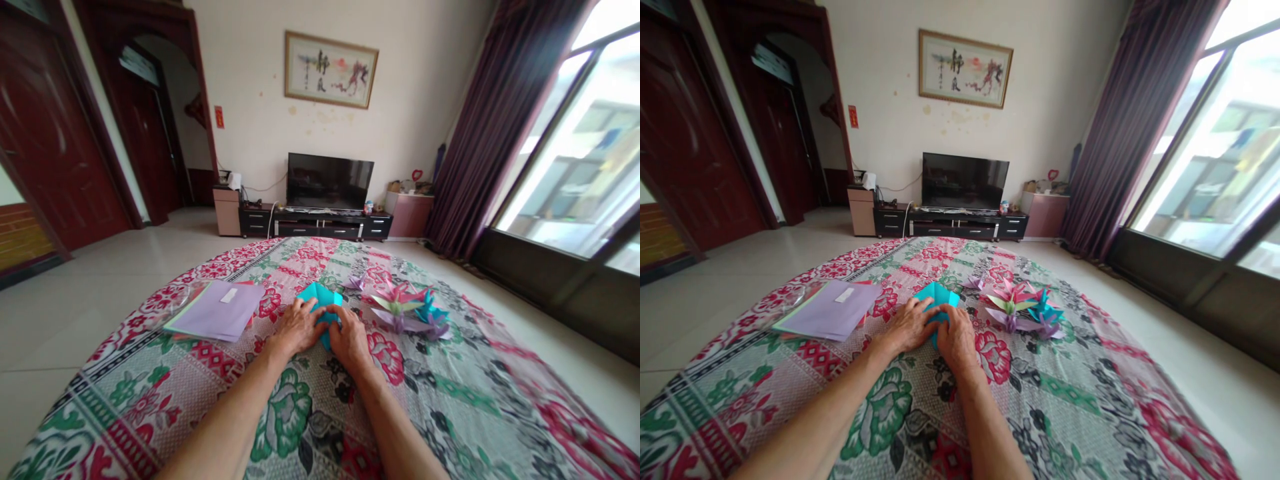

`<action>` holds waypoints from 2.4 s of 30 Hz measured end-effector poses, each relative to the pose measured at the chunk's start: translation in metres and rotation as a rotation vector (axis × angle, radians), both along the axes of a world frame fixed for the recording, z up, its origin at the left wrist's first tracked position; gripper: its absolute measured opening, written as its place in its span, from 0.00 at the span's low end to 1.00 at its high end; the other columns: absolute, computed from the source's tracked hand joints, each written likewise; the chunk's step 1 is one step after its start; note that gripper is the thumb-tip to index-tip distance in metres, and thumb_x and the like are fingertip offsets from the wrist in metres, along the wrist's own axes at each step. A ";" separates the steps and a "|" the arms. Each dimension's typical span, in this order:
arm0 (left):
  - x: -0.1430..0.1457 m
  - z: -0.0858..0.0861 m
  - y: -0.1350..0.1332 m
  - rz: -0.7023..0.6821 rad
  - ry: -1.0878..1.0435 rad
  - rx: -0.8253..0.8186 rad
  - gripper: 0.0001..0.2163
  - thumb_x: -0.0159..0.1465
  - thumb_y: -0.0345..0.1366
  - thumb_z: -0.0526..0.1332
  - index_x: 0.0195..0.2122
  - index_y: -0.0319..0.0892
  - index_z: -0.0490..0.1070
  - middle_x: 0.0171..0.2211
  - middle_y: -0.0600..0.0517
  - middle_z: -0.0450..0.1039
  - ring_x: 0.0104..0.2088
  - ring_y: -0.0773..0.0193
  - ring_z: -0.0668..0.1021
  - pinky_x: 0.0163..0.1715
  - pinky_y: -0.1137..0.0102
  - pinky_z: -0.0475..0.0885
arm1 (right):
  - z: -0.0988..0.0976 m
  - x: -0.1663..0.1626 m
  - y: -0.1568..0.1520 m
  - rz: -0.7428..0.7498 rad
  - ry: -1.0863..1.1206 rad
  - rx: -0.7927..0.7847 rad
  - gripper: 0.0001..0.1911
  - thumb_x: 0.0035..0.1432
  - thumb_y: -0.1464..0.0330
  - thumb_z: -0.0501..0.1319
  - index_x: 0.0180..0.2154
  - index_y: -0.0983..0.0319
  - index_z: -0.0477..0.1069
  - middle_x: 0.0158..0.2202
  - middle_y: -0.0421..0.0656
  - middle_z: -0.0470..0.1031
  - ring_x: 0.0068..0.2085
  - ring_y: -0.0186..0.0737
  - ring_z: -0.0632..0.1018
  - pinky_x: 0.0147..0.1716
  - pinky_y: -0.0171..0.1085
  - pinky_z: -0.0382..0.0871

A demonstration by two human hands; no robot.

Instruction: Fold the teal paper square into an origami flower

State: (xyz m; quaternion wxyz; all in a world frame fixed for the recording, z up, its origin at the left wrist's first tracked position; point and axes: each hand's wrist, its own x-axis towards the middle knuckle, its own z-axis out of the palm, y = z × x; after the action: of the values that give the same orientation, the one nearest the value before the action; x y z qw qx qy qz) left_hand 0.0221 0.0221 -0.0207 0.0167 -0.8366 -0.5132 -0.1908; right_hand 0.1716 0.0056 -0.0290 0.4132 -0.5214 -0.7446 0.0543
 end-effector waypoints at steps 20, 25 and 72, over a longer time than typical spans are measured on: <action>-0.008 -0.014 0.016 0.086 -0.223 0.022 0.25 0.61 0.31 0.52 0.61 0.40 0.55 0.51 0.46 0.70 0.50 0.58 0.71 0.52 0.64 0.65 | -0.003 -0.002 0.003 0.137 0.023 0.011 0.25 0.48 0.82 0.48 0.48 0.64 0.65 0.44 0.48 0.74 0.45 0.40 0.75 0.47 0.38 0.68; -0.008 -0.013 0.017 0.069 -0.214 0.041 0.20 0.62 0.29 0.52 0.56 0.41 0.63 0.53 0.48 0.69 0.51 0.59 0.71 0.53 0.64 0.64 | -0.002 -0.004 0.004 0.138 0.007 -0.032 0.25 0.48 0.82 0.48 0.49 0.64 0.64 0.45 0.49 0.73 0.46 0.40 0.74 0.48 0.38 0.67; 0.000 -0.007 0.010 0.008 0.077 0.082 0.15 0.66 0.41 0.49 0.51 0.51 0.70 0.52 0.50 0.68 0.49 0.57 0.68 0.51 0.60 0.64 | 0.004 0.008 -0.002 0.077 -0.282 -0.110 0.17 0.58 0.74 0.50 0.46 0.60 0.71 0.51 0.44 0.71 0.51 0.40 0.69 0.51 0.39 0.57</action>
State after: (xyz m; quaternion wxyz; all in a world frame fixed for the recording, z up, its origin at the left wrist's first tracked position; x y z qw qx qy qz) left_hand 0.0224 0.0322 -0.0278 0.0714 -0.8398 -0.5074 -0.1793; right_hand 0.1793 0.0041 -0.0251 0.2727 -0.5170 -0.8106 0.0370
